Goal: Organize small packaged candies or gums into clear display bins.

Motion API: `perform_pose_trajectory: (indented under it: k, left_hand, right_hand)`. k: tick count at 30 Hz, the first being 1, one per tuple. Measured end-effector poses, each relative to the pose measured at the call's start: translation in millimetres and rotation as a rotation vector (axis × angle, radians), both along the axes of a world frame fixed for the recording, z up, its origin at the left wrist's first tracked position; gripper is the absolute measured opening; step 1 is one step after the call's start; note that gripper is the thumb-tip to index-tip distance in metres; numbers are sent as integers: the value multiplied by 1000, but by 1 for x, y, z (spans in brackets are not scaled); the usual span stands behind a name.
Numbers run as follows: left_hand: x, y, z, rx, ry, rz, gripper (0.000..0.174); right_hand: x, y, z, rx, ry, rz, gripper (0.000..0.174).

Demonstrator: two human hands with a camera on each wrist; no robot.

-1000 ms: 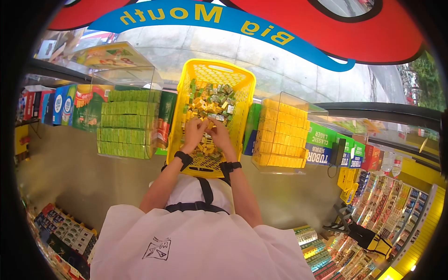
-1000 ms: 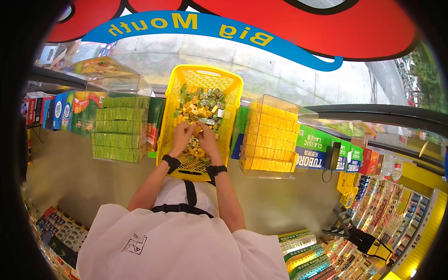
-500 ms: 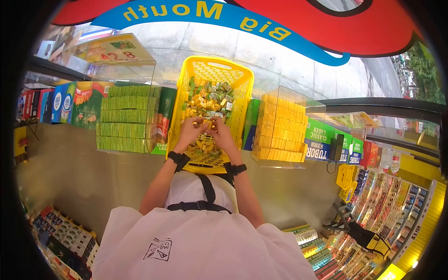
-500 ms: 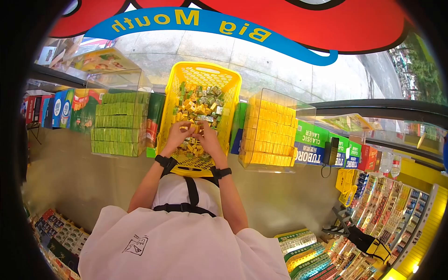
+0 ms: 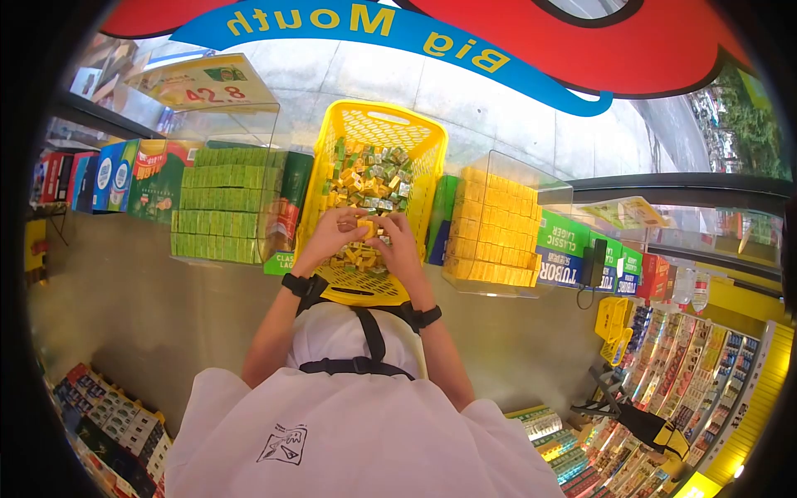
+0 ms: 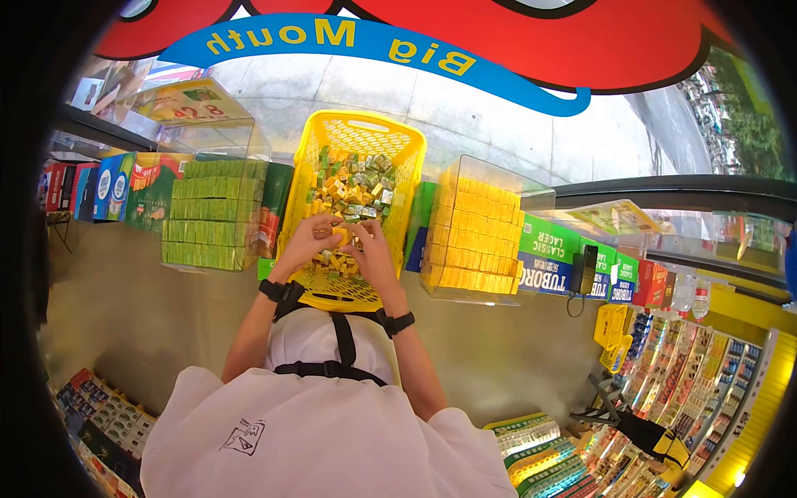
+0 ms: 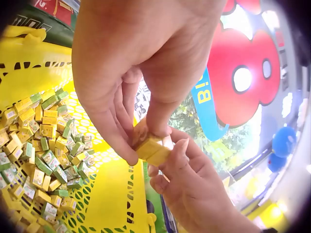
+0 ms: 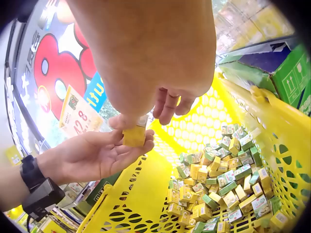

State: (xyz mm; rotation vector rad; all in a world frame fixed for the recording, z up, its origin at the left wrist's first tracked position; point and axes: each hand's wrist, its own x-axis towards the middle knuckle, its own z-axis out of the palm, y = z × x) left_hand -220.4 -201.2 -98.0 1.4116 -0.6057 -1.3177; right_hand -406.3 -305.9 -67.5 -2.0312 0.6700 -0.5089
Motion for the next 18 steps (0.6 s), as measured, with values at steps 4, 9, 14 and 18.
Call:
perform_pose_trajectory:
  k: [4,9,14,18]
  left_hand:
    - [-3,7,23,-26,189,-2,39]
    - [-12,13,48,-40,169,49,39]
    - [-31,10,96,28,124,62,40]
    - [-55,-3,130,11,80,81,40]
  right_hand:
    - [-4,1,28,171,92,38,45]
    - [-13,2,54,135,73,91,47]
    - [-32,1,108,24,81,108,55]
    - [-54,-9,150,-28,93,100,58]
